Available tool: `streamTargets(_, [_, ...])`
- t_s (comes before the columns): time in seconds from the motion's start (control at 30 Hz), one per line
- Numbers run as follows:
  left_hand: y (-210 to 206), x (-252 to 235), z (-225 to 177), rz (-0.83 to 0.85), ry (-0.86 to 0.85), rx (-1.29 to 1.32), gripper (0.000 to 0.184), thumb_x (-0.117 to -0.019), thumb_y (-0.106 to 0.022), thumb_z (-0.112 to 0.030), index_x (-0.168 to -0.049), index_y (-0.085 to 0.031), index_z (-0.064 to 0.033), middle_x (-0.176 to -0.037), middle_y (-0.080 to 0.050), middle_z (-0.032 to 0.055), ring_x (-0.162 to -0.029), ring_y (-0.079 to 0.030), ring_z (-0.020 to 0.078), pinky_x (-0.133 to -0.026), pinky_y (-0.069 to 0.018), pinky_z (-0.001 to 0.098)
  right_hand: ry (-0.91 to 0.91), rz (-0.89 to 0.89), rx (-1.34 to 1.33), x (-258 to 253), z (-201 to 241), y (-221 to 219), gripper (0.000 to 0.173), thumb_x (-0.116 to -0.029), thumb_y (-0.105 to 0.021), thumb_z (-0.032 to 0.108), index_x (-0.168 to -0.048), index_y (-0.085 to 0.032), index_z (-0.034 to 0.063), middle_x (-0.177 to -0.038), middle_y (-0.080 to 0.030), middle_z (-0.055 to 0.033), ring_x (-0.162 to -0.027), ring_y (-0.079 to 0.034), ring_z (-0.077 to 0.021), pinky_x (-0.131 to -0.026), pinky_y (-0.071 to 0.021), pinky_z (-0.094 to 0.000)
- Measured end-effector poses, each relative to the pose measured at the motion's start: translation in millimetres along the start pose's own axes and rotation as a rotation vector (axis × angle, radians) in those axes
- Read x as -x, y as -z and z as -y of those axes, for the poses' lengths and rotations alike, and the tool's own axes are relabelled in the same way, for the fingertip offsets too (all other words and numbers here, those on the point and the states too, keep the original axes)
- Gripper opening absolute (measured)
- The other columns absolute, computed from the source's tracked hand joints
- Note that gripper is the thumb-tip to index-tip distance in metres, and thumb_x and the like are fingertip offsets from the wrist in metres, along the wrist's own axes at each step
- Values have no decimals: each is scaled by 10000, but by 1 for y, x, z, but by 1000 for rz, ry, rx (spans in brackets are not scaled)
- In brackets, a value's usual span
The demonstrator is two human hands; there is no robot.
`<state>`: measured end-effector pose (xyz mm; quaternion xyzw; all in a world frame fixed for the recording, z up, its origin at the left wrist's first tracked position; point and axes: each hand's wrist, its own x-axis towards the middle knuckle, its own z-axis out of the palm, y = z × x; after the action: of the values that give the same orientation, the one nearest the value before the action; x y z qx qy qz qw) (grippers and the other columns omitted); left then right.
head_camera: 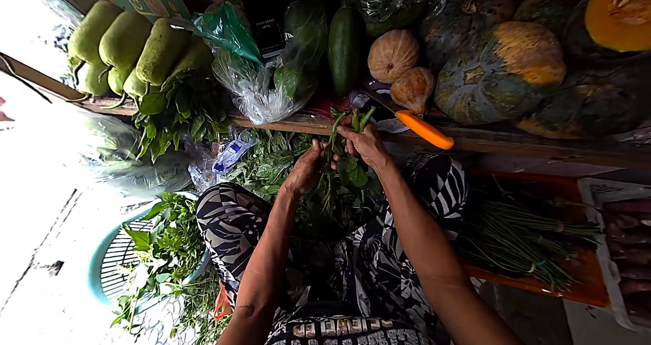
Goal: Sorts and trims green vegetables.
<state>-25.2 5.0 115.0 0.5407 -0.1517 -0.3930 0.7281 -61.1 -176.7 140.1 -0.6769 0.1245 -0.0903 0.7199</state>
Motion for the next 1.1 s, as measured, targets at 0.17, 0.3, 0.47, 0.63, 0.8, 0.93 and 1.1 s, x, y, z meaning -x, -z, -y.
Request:
streamTargets(0.17, [-2,8,-8,-48,-94,-50,175,-1086,-388,-123,-1180,-535,-127,-760,-578,-14,-601,-546,51,-592,-497,180,-45,-325,137,-7,-9,0,199,-1032,-594,127,-1164,-645,-13,-833,-608,-76,-539,-518,-92,-535,-503,-272])
streamTargets(0.3, [5,13,-5,-142,-96,-53,184,-1097,-363,-114,-1194,-518,-95,-753,-590,0,-597,-569,59,-595,-519,185,-100,-251,85,-8,-2,11,212,-1036,-613,179,-1158,-641,7,-796,-602,-28,-467,-478,-42,-460,-471,-207])
streamTargets(0.47, [-3,3,1,-227,-97,-250,174,-1109,-410,-171,-1198,-537,-93,-978,-663,32,-700,-623,92,-649,-545,240,-187,38,119,4,2,-9,245,-915,-781,148,-1100,-694,13,-816,-660,-35,-453,-440,-33,-426,-409,-199])
streamTargets(0.63, [-10,-2,-2,-284,-48,-426,209,-1097,-476,-236,-1179,-590,-81,-838,-642,39,-634,-590,104,-629,-519,266,-130,13,251,0,2,-8,181,-946,-744,127,-1019,-671,-21,-691,-598,-29,-437,-455,-37,-445,-437,-201])
streamTargets(0.8, [-1,6,-8,-285,-25,-260,195,-1102,-444,-188,-1065,-604,-83,-733,-589,-9,-537,-530,52,-529,-489,189,-120,-209,363,-8,2,10,270,-1014,-645,198,-1174,-661,-19,-837,-643,-123,-591,-561,-157,-613,-526,-355])
streamTargets(0.93, [2,3,-3,-326,-52,-192,247,-1112,-411,-207,-1069,-625,-92,-808,-655,0,-636,-577,50,-585,-486,194,-112,-84,234,-7,-2,4,343,-1042,-603,186,-1345,-618,25,-946,-657,-97,-528,-499,-88,-493,-466,-265])
streamTargets(1.1, [-4,-6,3,-306,-97,-200,203,-1092,-474,-193,-1077,-642,-80,-878,-676,12,-747,-635,80,-716,-548,252,-206,120,91,3,5,-9,129,-948,-730,94,-1041,-704,9,-829,-669,-26,-446,-434,-18,-432,-415,-180])
